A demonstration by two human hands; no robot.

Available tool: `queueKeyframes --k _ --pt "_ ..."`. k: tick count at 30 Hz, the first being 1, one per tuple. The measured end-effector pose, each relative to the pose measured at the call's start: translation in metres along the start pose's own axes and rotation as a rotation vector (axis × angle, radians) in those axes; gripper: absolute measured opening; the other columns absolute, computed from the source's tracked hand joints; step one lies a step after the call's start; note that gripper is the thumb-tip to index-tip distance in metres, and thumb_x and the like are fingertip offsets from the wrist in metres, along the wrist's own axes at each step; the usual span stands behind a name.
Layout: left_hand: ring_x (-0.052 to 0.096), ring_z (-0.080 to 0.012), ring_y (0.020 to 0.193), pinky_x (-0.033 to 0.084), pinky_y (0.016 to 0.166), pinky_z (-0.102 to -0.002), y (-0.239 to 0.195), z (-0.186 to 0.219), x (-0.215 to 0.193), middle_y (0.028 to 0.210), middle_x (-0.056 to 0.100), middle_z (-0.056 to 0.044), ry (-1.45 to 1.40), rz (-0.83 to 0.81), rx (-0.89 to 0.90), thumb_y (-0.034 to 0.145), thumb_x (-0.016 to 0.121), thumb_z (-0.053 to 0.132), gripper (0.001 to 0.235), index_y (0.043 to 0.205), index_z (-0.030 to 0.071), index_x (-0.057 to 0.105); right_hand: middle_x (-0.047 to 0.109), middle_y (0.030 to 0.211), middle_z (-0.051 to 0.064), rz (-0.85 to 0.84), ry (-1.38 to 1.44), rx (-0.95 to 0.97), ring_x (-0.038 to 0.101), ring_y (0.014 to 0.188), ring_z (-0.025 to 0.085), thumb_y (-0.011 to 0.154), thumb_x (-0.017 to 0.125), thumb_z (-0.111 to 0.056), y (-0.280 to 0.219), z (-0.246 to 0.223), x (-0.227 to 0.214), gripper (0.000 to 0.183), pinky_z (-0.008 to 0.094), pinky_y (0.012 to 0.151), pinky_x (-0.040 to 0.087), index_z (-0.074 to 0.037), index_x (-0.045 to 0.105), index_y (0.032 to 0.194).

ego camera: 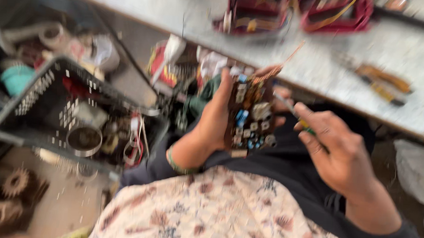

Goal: The person manipulates a circuit board using pliers and a screwdriver, removing or adjusting components and wires.

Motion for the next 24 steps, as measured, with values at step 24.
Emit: queueKeyframes --k 24 --pt "0.068 -0.0233 0.117 0.056 0.105 -0.037 -0.011 0.007 0.015 0.133 0.066 -0.019 0.485 -0.059 -0.103 0.115 0.027 0.057 0.077 0.159 -0.004 0.045 0.069 0.097 0.007 -0.107 -0.468 -0.065 0.064 0.066 0.021 0.085 0.076 -0.001 -0.014 -0.028 -0.008 0.050 0.034 0.058 0.051 -0.015 0.070 0.133"
Point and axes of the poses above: each hand's wrist, its own y-axis towards the middle knuckle, its own x-axis out of the palm, z = x × y, the point moved 6 cm from there along y, towards the middle knuckle
